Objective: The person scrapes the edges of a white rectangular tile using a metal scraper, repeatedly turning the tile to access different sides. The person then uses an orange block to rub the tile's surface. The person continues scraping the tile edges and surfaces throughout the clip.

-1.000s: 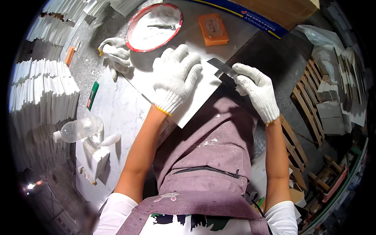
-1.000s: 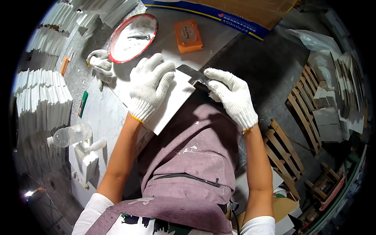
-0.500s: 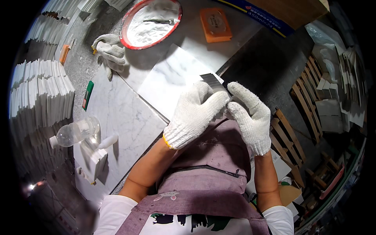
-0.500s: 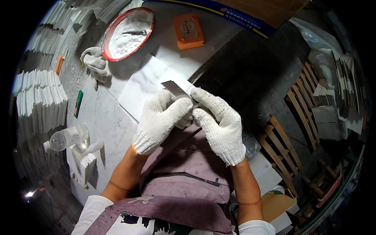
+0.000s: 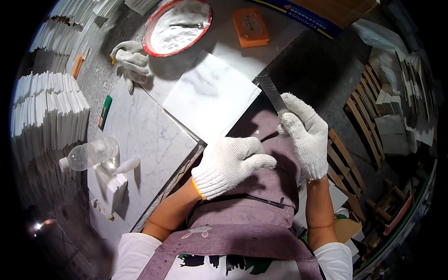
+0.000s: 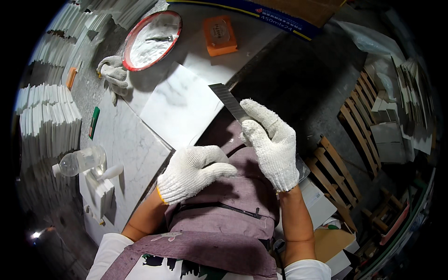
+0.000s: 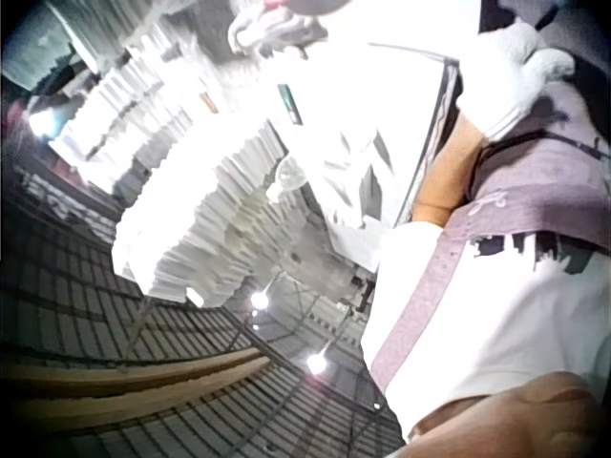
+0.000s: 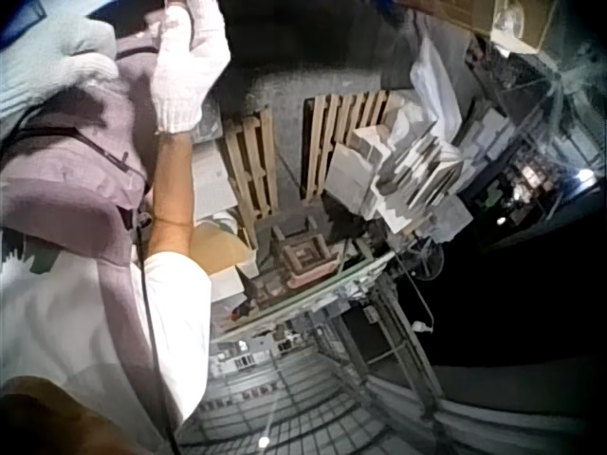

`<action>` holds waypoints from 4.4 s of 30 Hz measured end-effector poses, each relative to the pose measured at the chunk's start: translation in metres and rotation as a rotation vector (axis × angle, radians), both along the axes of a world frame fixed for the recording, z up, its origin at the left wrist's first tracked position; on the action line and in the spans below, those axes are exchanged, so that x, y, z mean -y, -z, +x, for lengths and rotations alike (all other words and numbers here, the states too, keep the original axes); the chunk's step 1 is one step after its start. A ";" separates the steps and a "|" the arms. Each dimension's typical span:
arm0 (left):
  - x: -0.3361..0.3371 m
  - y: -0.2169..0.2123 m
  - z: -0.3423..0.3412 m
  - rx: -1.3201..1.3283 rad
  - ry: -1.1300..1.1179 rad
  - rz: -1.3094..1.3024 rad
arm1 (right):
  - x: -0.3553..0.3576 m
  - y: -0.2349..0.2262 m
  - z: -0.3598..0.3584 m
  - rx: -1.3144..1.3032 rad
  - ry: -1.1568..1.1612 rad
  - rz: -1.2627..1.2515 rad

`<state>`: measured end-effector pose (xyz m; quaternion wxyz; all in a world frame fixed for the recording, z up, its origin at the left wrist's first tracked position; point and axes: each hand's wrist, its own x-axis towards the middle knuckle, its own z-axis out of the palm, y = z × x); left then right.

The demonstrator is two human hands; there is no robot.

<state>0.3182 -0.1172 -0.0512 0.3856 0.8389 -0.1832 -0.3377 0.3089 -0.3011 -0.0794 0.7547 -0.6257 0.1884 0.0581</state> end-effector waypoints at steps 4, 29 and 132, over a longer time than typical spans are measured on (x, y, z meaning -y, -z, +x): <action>0.010 0.003 -0.008 -0.176 -0.565 -0.332 | 0.006 0.000 -0.008 -0.005 -0.119 0.056; -0.038 0.052 0.101 0.904 -0.176 0.231 | 0.030 0.037 0.094 0.235 -0.596 -0.315; -0.036 0.062 0.102 1.005 -0.280 0.206 | -0.008 0.027 0.068 0.360 -0.482 -0.609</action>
